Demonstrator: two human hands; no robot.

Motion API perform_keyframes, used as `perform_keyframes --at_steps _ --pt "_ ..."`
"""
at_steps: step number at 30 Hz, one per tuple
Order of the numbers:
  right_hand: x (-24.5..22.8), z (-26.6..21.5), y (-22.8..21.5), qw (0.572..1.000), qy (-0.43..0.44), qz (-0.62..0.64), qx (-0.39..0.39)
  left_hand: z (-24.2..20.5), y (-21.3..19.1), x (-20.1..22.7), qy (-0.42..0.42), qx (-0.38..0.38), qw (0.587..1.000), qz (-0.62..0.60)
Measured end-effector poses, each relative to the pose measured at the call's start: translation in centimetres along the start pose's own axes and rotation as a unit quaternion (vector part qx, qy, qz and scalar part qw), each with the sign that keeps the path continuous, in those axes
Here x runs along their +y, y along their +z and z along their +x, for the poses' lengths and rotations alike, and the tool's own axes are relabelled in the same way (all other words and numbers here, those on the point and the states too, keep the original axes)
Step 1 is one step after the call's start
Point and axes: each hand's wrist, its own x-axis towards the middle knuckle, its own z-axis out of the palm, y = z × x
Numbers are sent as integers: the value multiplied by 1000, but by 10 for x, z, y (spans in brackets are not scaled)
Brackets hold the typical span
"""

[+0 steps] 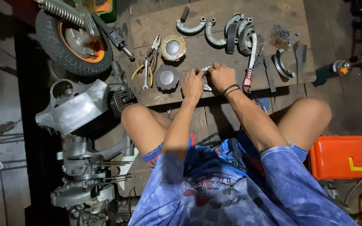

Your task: The person sits on the floor and assembles curved metal brake shoes into a circular assembly. They use a metal file to smooth the edges of the parts and then fit them together by hand.

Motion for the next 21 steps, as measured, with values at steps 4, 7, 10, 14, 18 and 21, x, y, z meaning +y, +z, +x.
perform_keyframes --at_steps 4,7,10,14,18,21 --pt "0 -3 -9 1000 19 -6 9 1 -1 7 9 5 1000 13" --pt "1 -5 -8 999 22 30 8 4 8 3 25 5 999 21" --pt "4 -6 -7 999 25 26 4 7 20 2 27 32 999 0" --pt "7 -7 -6 998 40 55 2 12 31 0 39 70 996 36" --pt "6 -13 -22 994 54 91 7 13 33 -1 25 79 994 65" --pt "5 -12 -50 972 148 182 -36 13 31 3 21 97 993 62"
